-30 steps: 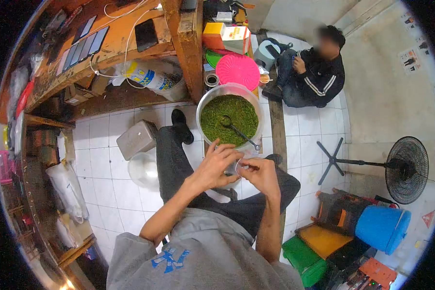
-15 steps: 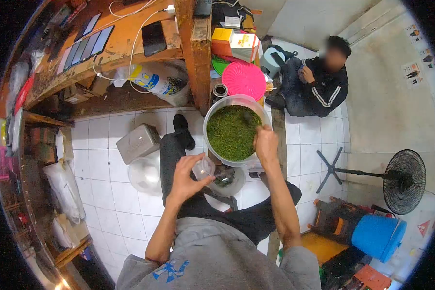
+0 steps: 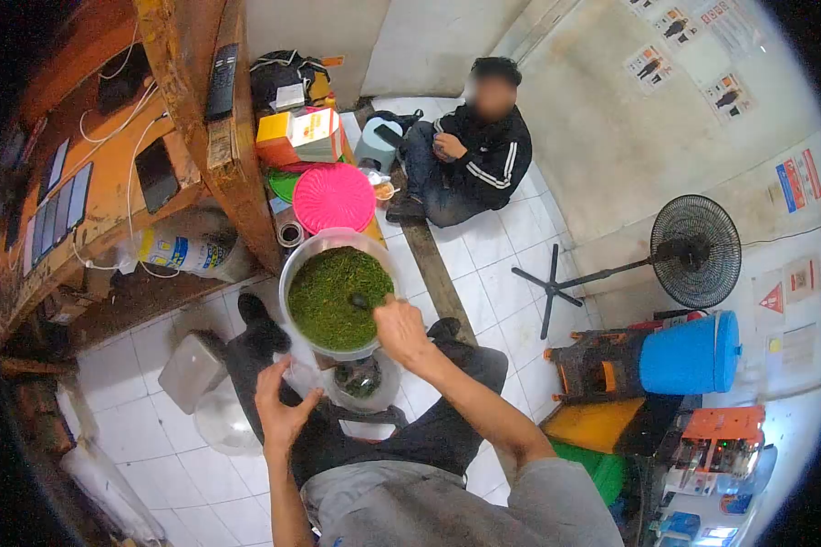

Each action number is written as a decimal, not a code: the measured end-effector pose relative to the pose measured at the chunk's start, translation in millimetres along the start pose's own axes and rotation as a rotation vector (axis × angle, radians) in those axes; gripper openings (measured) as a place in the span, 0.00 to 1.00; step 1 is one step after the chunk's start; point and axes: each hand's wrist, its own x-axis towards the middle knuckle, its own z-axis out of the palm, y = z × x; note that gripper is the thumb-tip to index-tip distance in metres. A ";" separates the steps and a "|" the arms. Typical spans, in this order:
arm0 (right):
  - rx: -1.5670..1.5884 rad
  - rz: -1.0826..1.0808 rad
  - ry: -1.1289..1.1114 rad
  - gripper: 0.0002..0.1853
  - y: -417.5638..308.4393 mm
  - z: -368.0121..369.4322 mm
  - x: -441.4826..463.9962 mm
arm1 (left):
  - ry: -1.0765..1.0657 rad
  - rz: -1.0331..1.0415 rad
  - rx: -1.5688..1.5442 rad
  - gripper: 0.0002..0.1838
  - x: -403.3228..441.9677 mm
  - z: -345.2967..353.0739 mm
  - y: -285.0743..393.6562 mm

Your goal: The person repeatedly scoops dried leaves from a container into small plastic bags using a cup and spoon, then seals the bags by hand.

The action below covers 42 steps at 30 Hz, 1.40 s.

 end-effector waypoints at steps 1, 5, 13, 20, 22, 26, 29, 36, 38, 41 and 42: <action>-0.001 0.001 0.002 0.07 5.5 2.0 7.6 | 0.000 0.002 -0.001 0.36 -2.1 0.8 0.0; -0.166 0.059 0.085 0.07 8.2 3.8 20.1 | -0.011 0.022 0.022 0.38 -1.8 0.4 -1.7; -0.036 0.033 -0.087 0.08 -40.7 -33.1 -12.2 | -0.006 -0.023 -0.002 0.38 -7.1 10.5 -6.9; 0.032 0.171 0.004 0.06 -28.0 -24.1 -2.9 | -0.004 -0.037 -0.013 0.38 -8.3 0.8 -7.7; 0.016 0.160 -0.077 0.06 -37.7 -31.2 -14.2 | 0.015 -0.065 -0.009 0.38 -9.6 0.3 -9.4; 0.155 0.142 -0.078 0.04 -47.0 -23.7 -12.3 | -0.006 -0.019 0.004 0.38 -6.2 8.2 -9.3; 0.221 0.174 -0.008 0.04 -39.5 -1.8 6.0 | -0.021 0.018 -0.006 0.38 -6.2 10.9 -1.6; 0.195 0.170 0.100 0.04 -22.7 17.0 3.0 | -0.011 -0.052 -0.017 0.38 -11.3 3.9 -7.8; 0.212 0.181 0.127 0.04 -17.0 12.5 -0.8 | -0.008 -0.048 -0.018 0.38 -11.6 4.2 -11.2; 0.187 0.209 0.134 0.04 -18.0 14.0 -4.5 | -0.009 -0.041 -0.012 0.38 -12.1 6.0 -8.9; 0.143 0.222 0.113 0.04 -20.2 14.6 -4.2 | -0.010 -0.040 -0.007 0.38 -10.4 5.7 -7.1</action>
